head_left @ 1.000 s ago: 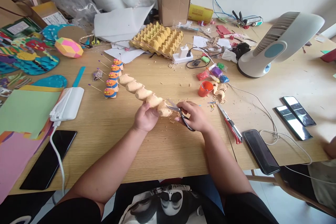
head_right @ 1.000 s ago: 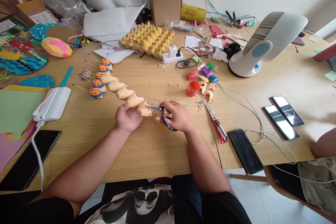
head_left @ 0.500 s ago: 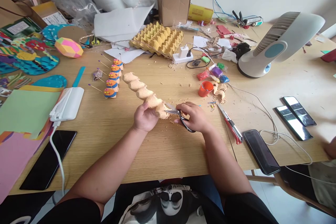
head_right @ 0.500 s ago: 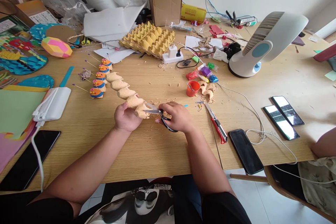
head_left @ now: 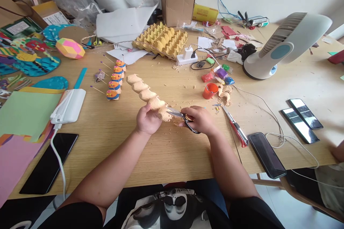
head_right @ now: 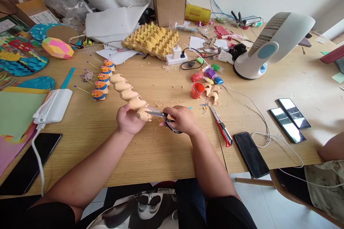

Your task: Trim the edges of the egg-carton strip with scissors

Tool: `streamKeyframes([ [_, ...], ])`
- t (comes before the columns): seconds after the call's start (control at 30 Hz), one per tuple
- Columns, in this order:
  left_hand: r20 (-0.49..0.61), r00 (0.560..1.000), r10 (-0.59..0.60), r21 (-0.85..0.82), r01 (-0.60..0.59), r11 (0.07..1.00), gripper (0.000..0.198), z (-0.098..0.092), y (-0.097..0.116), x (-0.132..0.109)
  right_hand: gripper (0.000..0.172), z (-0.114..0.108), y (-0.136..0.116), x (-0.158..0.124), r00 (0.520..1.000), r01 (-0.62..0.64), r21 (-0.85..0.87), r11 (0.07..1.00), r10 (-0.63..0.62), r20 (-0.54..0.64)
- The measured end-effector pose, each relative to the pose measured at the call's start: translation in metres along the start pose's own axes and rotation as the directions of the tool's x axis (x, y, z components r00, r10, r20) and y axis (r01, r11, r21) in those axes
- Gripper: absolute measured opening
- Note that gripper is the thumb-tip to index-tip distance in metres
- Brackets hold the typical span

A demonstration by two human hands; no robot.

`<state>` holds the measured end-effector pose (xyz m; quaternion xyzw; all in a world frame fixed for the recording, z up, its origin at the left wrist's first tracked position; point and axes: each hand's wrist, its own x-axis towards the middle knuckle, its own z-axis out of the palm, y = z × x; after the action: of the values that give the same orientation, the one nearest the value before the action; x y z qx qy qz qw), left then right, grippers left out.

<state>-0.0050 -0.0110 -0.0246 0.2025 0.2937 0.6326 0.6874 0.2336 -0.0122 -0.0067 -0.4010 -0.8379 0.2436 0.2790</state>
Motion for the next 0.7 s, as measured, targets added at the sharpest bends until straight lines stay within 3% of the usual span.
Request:
streamKeyframes([
  [0.17,-0.010,0.999,-0.044,-0.045,0.044,0.998,0.029,0.003,0.001,-0.001,0.056,-0.001,-0.003,0.001,0.984,-0.155,0.128,0.979,0.166,-0.072],
  [0.27,-0.017,0.999,-0.044,-0.048,0.043,0.998,0.030,0.003,0.000,-0.002,0.058,0.000,-0.008,0.003,0.970,-0.176,0.304,0.936,0.218,-0.111],
  [0.43,0.045,0.995,-0.089,0.016,0.089,0.996,0.041,-0.004,0.000,-0.002,0.060,0.012,-0.017,0.006,0.956,-0.183,0.705,0.686,0.292,-0.037],
  [0.7,0.332,0.909,-0.252,0.174,0.203,0.964,0.051,-0.001,-0.003,-0.004,0.053,0.031,-0.024,0.012,0.925,-0.257,0.888,0.380,0.362,0.112],
])
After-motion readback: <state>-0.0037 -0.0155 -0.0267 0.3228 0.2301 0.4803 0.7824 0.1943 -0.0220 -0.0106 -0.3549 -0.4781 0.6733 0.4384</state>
